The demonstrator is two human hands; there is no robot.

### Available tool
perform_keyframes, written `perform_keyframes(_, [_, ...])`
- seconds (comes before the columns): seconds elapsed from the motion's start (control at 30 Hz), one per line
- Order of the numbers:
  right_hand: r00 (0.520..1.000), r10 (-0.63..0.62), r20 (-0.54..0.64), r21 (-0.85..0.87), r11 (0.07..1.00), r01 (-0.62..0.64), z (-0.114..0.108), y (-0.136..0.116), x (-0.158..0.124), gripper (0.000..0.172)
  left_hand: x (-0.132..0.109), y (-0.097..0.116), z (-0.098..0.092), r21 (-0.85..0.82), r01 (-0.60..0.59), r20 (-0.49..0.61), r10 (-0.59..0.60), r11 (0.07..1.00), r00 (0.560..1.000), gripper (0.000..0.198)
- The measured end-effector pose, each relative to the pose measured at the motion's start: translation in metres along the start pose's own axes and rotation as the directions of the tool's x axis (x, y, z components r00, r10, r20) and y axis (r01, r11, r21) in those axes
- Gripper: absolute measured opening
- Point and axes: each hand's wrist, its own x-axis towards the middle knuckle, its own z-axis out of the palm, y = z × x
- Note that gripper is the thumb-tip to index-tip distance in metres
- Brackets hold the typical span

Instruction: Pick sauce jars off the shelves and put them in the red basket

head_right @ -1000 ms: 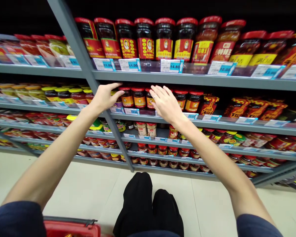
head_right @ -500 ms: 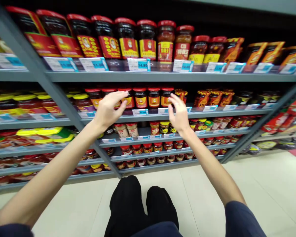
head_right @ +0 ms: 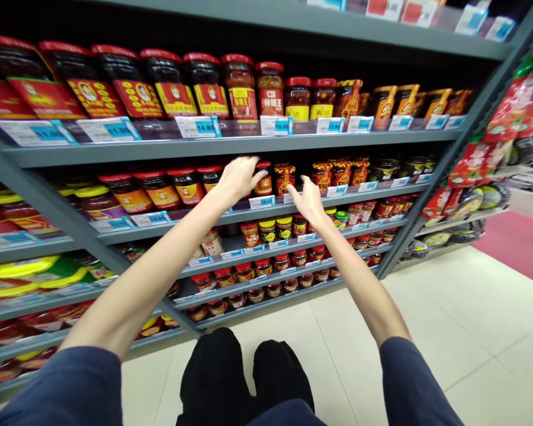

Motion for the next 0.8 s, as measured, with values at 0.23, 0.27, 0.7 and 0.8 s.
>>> perform_keyframes(0.23, [0.999,-0.021,0.039,0.083,0.996,0.018,0.009,0.005,0.001,0.045,0.008,-0.008,0.006,-0.014,-0.027,-0.016,0.027,1.0,1.0,0.041])
perform_keyframes(0.27, [0.999,-0.045,0.008,0.084,0.995,0.044,0.005,0.003,-0.002,0.045,0.002,-0.006,0.006,-0.044,-0.072,-0.054,0.069,0.996,0.996,0.044])
perform_keyframes(0.7, [0.651,0.594,0.472,0.097,0.7,-0.708,-0.005,0.101,-0.498,0.048,-0.576,0.002,-0.041,0.034,0.879,-0.242,-0.85,0.475,0.469,0.043])
perform_keyframes(0.8, [0.441,0.762,0.474,-0.035,0.517,-0.856,-0.025,0.122,-0.577,0.058,-0.682,0.021,-0.049,0.308,0.932,-0.078,-0.971,0.192,0.226,0.038])
